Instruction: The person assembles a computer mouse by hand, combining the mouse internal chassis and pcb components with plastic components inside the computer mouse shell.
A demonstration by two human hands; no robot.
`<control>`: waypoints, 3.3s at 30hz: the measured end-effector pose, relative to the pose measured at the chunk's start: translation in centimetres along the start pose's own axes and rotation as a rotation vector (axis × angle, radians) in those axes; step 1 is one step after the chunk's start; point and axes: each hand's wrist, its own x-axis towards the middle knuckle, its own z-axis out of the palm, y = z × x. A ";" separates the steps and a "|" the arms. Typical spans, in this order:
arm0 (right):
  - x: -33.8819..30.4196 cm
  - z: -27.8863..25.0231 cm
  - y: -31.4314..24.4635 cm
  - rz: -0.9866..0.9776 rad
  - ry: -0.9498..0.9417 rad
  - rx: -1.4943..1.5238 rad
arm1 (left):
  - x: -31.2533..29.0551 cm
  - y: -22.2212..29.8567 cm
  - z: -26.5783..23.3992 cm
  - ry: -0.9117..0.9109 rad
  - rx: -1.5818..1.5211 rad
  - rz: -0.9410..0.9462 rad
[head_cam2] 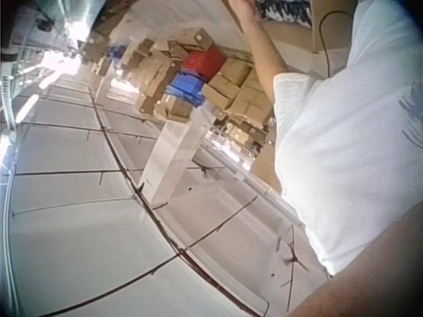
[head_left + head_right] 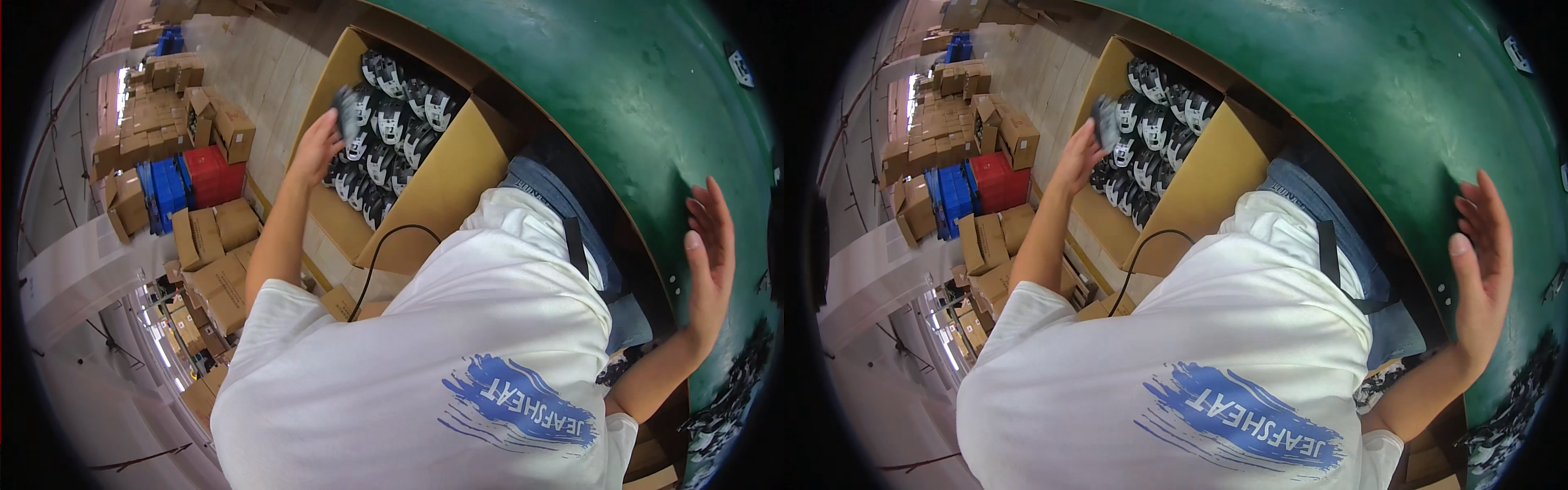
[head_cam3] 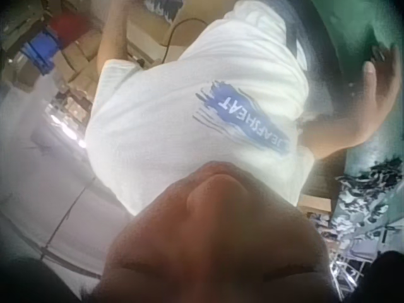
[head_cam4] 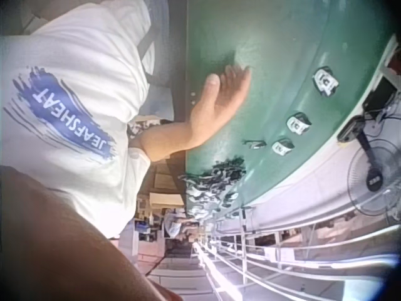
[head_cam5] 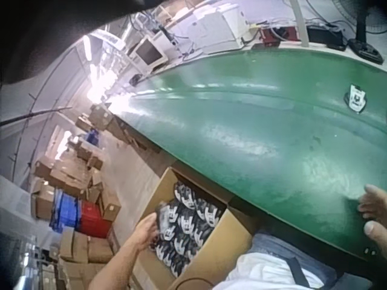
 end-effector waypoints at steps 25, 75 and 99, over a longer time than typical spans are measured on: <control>-1.5 -3.5 5.5 -0.009 0.225 -0.010 | -9.8 -19.1 -5.1 0.241 1.202 0.076; -12.5 -21.2 11.3 0.313 1.297 -0.903 | -6.9 11.3 49.5 -0.802 0.066 0.560; -7.4 -5.6 0.3 -0.501 0.641 -0.259 | -14.1 7.6 51.1 -1.360 -0.654 -0.559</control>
